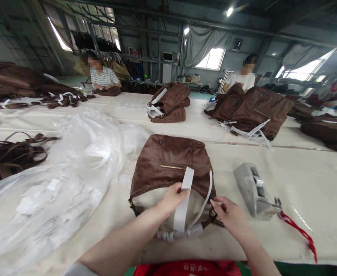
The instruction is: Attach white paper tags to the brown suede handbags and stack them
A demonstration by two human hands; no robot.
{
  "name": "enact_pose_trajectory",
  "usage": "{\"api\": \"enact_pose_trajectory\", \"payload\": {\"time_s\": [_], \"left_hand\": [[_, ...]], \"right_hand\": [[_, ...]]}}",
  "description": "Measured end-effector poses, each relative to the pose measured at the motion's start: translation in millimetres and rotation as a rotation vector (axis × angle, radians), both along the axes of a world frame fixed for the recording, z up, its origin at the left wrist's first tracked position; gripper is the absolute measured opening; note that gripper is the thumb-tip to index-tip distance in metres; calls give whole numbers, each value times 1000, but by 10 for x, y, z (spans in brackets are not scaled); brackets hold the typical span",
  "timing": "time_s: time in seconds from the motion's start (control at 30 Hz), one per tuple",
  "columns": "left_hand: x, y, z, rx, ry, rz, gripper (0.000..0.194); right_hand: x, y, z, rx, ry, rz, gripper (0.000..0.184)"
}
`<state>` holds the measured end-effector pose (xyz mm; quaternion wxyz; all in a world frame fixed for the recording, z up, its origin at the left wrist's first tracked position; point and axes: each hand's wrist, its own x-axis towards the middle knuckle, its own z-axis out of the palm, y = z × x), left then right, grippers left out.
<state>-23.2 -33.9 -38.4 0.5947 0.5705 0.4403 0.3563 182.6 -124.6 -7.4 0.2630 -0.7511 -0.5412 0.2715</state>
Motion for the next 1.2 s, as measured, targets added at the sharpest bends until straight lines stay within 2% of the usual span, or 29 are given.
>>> {"api": "enact_pose_trajectory", "payload": {"time_s": [0.07, 0.1, 0.17, 0.23, 0.3, 0.4, 0.47, 0.53, 0.63, 0.7, 0.77, 0.9, 0.97, 1.0, 1.07, 1.17, 1.2], "left_hand": [[25, -38, -23, -14, 38, -38, 13], [37, -53, -27, -18, 49, -45, 12], [57, -73, -18, -13, 37, -35, 10], [62, -76, 9, -5, -12, -9, 11], [45, -61, 53, -51, -87, 19, 14], [-37, 0, 144, -332, -275, -11, 18], [-122, 59, 208, -581, -440, -108, 18], [-208, 117, 252, -753, -607, -212, 16], [-274, 166, 248, -845, -786, -320, 14], [-261, 168, 205, -832, -803, -337, 13], [-221, 152, 155, -773, -752, -311, 15], [-136, 96, 118, -599, -601, -239, 21], [-108, 64, 129, -485, -519, -184, 23], [-96, 48, 134, -418, -466, -150, 23], [-72, 22, 130, -277, -345, -93, 24], [-35, -2, 82, -73, -198, -55, 24], [-25, -6, 59, -15, -167, -46, 25]], "right_hand": [[27, -26, 101, 158, -219, -69, 38], [13, -43, 143, 219, -283, -51, 38], [-69, -68, 197, 270, -331, 93, 39], [-192, -64, 201, 255, -351, 260, 42], [-310, -15, 161, 217, -414, 325, 45], [-410, 128, 66, 159, -540, 293, 42], [-423, 238, 12, 112, -569, 294, 38], [-404, 333, -18, 85, -504, 333, 35], [-284, 417, 2, 101, -243, 328, 29], [-102, 432, 60, 168, -114, 195, 30], [155, 425, 142, 254, -113, 29, 36], [610, 369, 329, 197, -409, -131, 44], [625, 321, 398, 201, -535, -223, 50], [560, 294, 414, 223, -522, -242, 52], [307, 238, 387, 198, -316, -132, 49], [-213, 182, 203, -63, 124, 280, 43], [-377, 179, 122, -131, 218, 372, 42]]}}
